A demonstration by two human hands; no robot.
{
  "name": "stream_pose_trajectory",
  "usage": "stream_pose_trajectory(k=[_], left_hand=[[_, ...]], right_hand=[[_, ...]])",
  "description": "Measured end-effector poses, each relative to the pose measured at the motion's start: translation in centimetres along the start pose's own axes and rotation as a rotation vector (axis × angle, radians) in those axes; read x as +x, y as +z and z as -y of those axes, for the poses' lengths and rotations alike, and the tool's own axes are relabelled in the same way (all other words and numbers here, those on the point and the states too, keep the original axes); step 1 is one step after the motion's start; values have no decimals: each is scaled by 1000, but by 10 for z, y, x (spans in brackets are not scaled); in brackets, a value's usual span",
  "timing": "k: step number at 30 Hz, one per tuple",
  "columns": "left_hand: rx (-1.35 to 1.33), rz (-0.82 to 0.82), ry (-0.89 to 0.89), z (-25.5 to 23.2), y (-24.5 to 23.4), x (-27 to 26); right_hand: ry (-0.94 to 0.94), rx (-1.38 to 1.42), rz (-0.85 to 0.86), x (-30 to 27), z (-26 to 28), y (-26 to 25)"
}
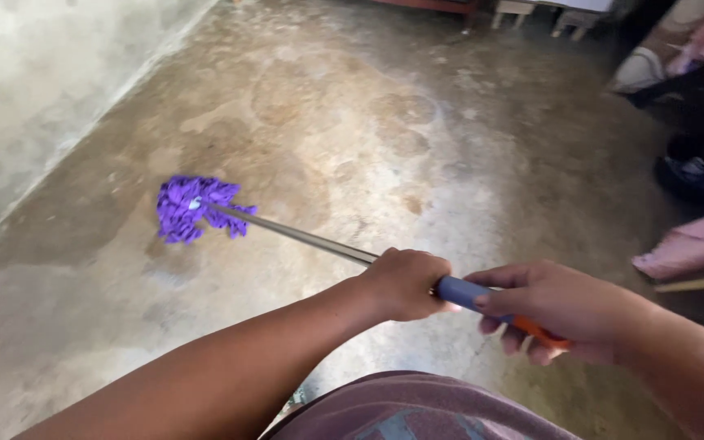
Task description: The recorder is mopping a concrete floor in a bedroom area.
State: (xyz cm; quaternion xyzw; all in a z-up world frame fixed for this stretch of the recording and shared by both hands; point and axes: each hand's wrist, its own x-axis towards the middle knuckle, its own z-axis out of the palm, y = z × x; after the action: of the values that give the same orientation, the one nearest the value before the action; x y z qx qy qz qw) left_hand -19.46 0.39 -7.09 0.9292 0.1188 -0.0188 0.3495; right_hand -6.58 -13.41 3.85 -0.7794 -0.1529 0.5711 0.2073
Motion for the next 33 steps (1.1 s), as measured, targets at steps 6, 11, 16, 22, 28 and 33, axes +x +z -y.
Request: stream_pose_trajectory(k=[6,11,16,22,28,33], left_hand=[[93,-295,81,115,-18,-44],[150,-459,-42,196,-44,-84],[52,-477,-308,255,-73,-131],[-32,-406,-516,306,-99,-171],[-229,-373,-507,302,-106,-181],[-306,-365,-544,295,-72,-139]], right_hand=[[-38,-75,98,41,68,88],[-53,-180,57,68,138,176],[-140,-226,55,124,182,249],[-251,-292,51,166,228,315],[-503,-1417,-254,137,227,313],[-623,-1017,-243,123,182,265]])
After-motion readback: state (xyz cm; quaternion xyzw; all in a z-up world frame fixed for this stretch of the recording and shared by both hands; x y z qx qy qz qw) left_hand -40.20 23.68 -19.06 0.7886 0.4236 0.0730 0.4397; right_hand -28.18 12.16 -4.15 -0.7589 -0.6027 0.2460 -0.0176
